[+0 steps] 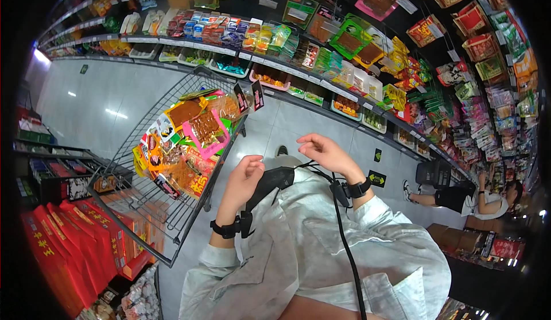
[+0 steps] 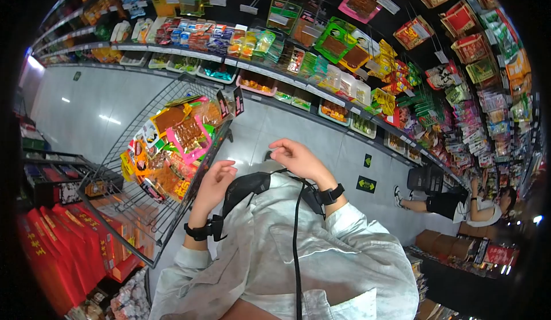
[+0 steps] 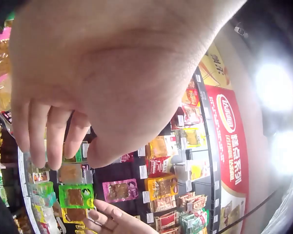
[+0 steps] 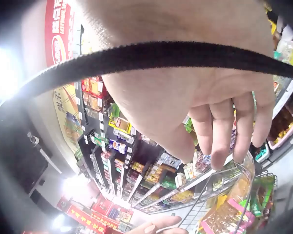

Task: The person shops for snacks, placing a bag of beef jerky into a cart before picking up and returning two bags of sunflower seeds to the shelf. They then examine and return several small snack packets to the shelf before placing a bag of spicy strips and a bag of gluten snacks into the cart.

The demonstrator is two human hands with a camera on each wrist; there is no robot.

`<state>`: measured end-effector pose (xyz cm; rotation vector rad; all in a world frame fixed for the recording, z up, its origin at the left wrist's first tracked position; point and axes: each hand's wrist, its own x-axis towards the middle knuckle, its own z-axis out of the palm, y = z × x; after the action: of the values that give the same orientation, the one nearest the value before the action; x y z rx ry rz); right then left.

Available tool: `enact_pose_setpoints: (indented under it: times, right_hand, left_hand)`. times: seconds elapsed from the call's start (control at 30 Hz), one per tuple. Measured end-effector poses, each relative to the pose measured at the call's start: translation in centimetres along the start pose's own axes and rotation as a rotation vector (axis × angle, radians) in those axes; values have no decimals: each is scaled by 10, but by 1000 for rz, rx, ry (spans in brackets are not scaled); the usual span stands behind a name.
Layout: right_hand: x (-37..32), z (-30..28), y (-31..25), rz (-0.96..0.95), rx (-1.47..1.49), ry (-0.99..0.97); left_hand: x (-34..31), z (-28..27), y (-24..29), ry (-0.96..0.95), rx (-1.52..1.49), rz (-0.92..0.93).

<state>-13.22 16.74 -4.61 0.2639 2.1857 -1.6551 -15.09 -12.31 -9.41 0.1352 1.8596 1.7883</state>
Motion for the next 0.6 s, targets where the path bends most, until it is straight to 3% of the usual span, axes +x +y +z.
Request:
enact_pose_setpoints:
  times: [0.3,0.6]
  right_hand:
    - [-16,-62,57,-4,136,70]
    - [-31,-206,126,37,153,166]
  left_hand:
    - [45,68,7,-87,83,-51]
    - [131,198,33,-150,160,-92]
